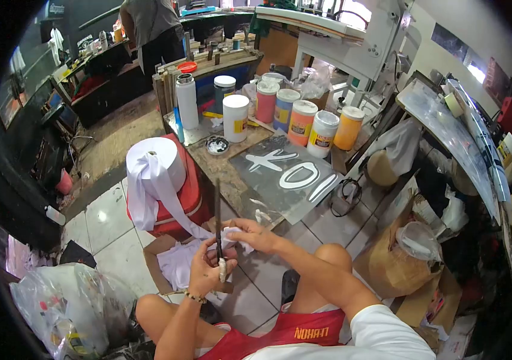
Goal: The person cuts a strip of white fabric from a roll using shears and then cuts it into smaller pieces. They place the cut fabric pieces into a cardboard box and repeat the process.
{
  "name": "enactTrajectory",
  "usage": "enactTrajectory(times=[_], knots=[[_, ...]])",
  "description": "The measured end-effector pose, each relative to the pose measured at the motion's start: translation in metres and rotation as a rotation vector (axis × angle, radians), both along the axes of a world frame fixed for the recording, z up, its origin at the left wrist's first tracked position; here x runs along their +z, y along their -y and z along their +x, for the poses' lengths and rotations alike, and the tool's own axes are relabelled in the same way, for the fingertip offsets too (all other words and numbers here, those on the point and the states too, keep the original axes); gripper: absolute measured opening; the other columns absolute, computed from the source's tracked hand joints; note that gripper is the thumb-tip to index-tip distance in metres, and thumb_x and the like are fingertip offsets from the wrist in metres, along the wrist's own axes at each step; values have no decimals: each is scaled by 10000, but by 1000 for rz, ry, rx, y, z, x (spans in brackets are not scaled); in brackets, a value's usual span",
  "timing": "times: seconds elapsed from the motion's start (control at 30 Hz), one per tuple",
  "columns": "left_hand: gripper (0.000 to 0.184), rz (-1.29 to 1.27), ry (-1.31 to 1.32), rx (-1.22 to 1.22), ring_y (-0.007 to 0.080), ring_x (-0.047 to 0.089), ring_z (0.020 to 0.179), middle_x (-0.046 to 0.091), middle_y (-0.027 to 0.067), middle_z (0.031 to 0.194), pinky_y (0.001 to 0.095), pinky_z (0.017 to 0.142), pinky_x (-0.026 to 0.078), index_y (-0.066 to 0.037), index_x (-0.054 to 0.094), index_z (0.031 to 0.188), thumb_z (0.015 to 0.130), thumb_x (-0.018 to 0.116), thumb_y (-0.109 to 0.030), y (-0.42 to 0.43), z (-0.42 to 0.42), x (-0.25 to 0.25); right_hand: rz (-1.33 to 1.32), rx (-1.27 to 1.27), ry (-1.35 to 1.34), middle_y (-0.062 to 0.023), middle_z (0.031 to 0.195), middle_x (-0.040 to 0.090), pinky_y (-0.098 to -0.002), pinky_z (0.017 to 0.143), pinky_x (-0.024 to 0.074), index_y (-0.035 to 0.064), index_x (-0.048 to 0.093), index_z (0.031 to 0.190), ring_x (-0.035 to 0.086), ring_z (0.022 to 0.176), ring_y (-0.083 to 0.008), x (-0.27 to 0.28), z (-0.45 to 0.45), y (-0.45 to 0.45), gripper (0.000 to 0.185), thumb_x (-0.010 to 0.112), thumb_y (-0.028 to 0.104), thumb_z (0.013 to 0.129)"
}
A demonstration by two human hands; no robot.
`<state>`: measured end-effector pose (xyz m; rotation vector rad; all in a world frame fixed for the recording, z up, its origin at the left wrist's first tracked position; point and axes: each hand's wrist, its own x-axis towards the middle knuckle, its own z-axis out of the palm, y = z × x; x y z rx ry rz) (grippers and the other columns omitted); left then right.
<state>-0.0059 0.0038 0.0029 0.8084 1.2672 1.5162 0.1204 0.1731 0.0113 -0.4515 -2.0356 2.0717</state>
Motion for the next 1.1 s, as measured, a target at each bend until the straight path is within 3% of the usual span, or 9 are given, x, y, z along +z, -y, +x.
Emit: enactTrajectory(times=[0.07, 0.23, 0.4, 0.53, 0.6, 0.67, 0.73, 0.9, 1.1], knots=[[695, -3, 19, 56, 173, 691, 862, 700, 138, 1018, 295, 725, 579, -14, 425, 1325, 755, 822, -17, -1, 4, 6, -312, -10, -131, -55, 1226, 617, -253, 886, 475, -25, 557, 1295, 576, 1087, -111, -17, -6, 11, 433, 655, 198, 937], [701, 49, 57, 218, 146, 679, 818, 694, 105, 971, 268, 692, 568, 2, 414, 1329, 750, 809, 4, -1, 2, 3, -563, -14, -145, -74, 1138, 646, -270, 831, 500, -54, 626, 1203, 626, 956, -127, -29, -17, 33, 357, 680, 160, 924], [703, 36, 26, 228, 136, 670, 822, 688, 102, 997, 252, 679, 555, 16, 418, 1327, 738, 802, 8, -1, -12, 0, -491, 32, -132, -52, 1121, 633, -262, 819, 487, -20, 626, 1205, 599, 965, -103, -27, -17, 33, 348, 685, 177, 924], [590, 99, -264, 372, 127, 667, 755, 702, 86, 910, 258, 649, 525, 1, 520, 1261, 721, 755, 25, -1, -42, 1, -348, -141, -204, -56, 1173, 608, -269, 843, 486, 49, 570, 1272, 575, 1026, -101, -17, -18, 27, 435, 729, 181, 890], [526, -132, -836, 528, 159, 669, 683, 694, 98, 792, 311, 639, 523, -23, 578, 1199, 695, 725, 13, 8, -60, 15, -358, -135, -220, -78, 1213, 599, -279, 863, 490, 70, 493, 1338, 576, 1050, -115, -18, -14, 18, 527, 724, 88, 864], [488, -81, -966, 646, 237, 669, 641, 666, 122, 711, 358, 635, 518, -40, 614, 1140, 662, 710, -18, 12, -67, 27, -296, -145, -272, -112, 1221, 607, -330, 969, 483, 47, 433, 1366, 582, 1128, -174, -10, -7, 12, 538, 658, -18, 881], [479, -306, -1127, 594, 305, 673, 656, 668, 137, 713, 370, 630, 518, -48, 616, 1133, 662, 700, -33, 22, -85, 30, -253, -128, -300, -128, 1230, 597, -350, 979, 481, 57, 427, 1350, 587, 1136, -195, -14, -6, 6, 522, 625, -53, 879], [518, -521, -1307, 617, 417, 672, 762, 692, 213, 818, 488, 704, 525, -40, 619, 1139, 626, 681, -85, 35, -115, -4, -165, -172, -255, -124, 1230, 592, -353, 1009, 465, 19, 482, 1270, 592, 1153, -206, -14, -5, 1, 436, 606, -75, 863], [501, -442, -1132, 591, 392, 685, 763, 699, 209, 838, 438, 705, 536, -21, 615, 1145, 661, 705, -112, 28, -103, 10, -30, -209, -251, -124, 1226, 602, -353, 1031, 453, -14, 528, 1206, 594, 1157, -207, -14, -3, -2, 353, 580, -79, 863]])
